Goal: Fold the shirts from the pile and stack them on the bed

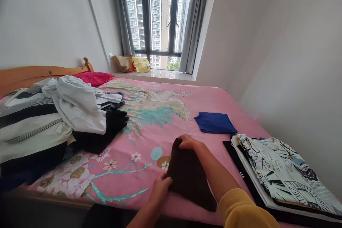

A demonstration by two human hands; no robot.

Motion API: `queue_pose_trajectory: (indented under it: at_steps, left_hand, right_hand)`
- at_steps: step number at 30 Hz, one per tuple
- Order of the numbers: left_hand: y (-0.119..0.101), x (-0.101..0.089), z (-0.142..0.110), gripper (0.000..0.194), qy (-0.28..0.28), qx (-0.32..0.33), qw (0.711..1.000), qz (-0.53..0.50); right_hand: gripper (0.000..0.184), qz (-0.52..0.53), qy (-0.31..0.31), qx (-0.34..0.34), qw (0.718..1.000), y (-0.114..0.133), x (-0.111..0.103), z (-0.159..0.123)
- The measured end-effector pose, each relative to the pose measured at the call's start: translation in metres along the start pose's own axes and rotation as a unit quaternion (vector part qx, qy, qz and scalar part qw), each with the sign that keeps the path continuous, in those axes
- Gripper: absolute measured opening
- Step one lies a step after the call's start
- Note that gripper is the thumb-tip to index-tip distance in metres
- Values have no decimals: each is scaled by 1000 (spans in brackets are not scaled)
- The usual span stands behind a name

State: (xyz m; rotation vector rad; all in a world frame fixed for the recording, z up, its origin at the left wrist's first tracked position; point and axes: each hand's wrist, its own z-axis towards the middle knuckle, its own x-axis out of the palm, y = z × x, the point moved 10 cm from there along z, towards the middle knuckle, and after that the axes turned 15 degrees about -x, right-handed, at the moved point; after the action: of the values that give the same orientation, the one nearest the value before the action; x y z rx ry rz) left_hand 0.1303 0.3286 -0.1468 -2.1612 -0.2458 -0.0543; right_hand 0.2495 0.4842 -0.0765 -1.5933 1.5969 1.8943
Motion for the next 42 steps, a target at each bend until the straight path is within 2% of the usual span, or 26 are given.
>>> queue_pose_trajectory:
  at_steps: [1, 3, 6, 8, 10, 12, 14, 17, 18, 20, 22, 28, 31, 34, 37, 39, 42]
  left_hand:
    - [-23, -4, 0, 23, 4, 18, 1000, 1]
    - [-82, -17, -2, 23, 2, 77, 997, 9]
    - [-174, -38, -9, 27, -4, 161, 986, 42]
    - [-220, -45, -20, 26, -27, 247, 960, 131]
    - [-238, -50, -32, 25, -73, 335, 909, 237]
    - [-224, -54, -37, 28, -111, 401, 847, 332]
    - [-185, -57, -32, 32, -119, 432, 797, 406]
    - [-115, -71, -18, 32, -99, 422, 777, 456]
    - [-97, -75, -15, 33, -93, 417, 776, 463]
    - [-72, -82, -13, 33, -92, 422, 767, 474]
    - [-62, -85, -13, 33, -98, 433, 753, 485]
    - [-59, -84, -19, 34, -103, 442, 716, 530]
    - [-44, -90, -37, 34, -85, 460, 700, 539]
    - [-23, -101, -65, 35, -55, 475, 686, 548]
    - [-17, -109, -90, 38, -53, 476, 687, 546]
    - [-23, -103, -102, 39, -50, 480, 693, 536]
    - [-34, -72, -108, 42, -34, 491, 695, 524]
  right_hand:
    - [27, 12, -25, -17, 999, 5, -19, -4]
    - [27, 28, -95, -62, 993, 17, -64, -13]
    - [20, 25, -212, -129, 968, 39, -126, -33]
    - [15, 8, -270, -157, 950, 51, -144, -47]
    - [13, -16, -308, -174, 935, 60, -137, -61]
    - [15, -34, -329, -185, 925, 61, -105, -74]
    - [21, -50, -332, -181, 924, 55, -56, -84]
    - [28, -107, -310, -141, 934, 35, 22, -97]
    - [31, -126, -305, -131, 935, 30, 43, -102]
    - [34, -153, -316, -124, 928, 23, 68, -112]
    - [32, -169, -332, -134, 918, 24, 77, -119]
    - [25, -180, -364, -180, 896, 42, 75, -141]
    - [23, -178, -370, -188, 892, 51, 90, -162]
    - [25, -157, -350, -188, 904, 58, 113, -187]
    - [25, -123, -358, -169, 910, 65, 120, -209]
    - [26, -106, -374, -157, 908, 75, 115, -213]
    - [33, -101, -381, -145, 907, 96, 107, -197]
